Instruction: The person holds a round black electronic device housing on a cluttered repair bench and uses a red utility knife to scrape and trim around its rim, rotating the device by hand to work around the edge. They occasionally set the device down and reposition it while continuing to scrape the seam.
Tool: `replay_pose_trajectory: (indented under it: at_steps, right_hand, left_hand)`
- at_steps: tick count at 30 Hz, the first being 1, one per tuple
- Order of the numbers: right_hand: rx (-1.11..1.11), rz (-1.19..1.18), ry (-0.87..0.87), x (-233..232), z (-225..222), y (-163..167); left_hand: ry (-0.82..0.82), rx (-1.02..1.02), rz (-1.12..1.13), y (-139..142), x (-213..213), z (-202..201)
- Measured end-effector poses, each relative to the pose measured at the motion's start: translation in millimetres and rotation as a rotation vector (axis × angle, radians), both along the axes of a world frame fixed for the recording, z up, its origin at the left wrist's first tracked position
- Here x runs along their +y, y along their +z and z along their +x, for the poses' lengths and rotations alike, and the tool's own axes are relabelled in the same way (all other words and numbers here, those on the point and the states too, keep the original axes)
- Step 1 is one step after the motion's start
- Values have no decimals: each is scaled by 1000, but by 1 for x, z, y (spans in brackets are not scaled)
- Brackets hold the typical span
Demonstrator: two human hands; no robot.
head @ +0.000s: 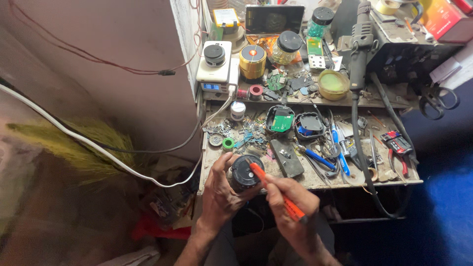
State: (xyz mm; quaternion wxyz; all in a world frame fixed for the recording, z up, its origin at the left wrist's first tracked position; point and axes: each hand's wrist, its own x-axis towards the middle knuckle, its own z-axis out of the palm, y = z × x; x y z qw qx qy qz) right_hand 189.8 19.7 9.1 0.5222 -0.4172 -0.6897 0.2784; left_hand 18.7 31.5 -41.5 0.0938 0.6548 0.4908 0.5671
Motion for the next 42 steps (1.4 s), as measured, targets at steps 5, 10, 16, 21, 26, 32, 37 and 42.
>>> replay_pose_trajectory:
  at_steps: [5, 10, 16, 21, 26, 32, 37, 42]
  right_hand:
    - [-6, -34, -43, 1, 1, -3]
    - [37, -34, 27, -2, -2, -9]
    - [31, -41, -22, -3, -2, -12]
    - [54, -80, -59, -1, 0, -12]
    - [64, -67, -56, 0, 3, -12]
    - [48, -29, -82, -5, -1, -14]
    - [-4, -15, -158, -9, -4, -8]
    - [-74, 76, -159, -7, -10, -3]
  left_hand:
    - [1, 8, 22, 1, 0, 0]
    - [-16, 1, 15, 0, -1, -1]
    - [4, 16, 11, -3, -1, 0]
    - [7, 8, 8, -4, -1, 0]
    - [3, 7, 21, -3, 0, 1]
    - [1, -16, 11, -1, -1, 2]
    - [-8, -10, 27, 0, 0, 1]
    - [-9, -22, 17, 0, -2, 1]
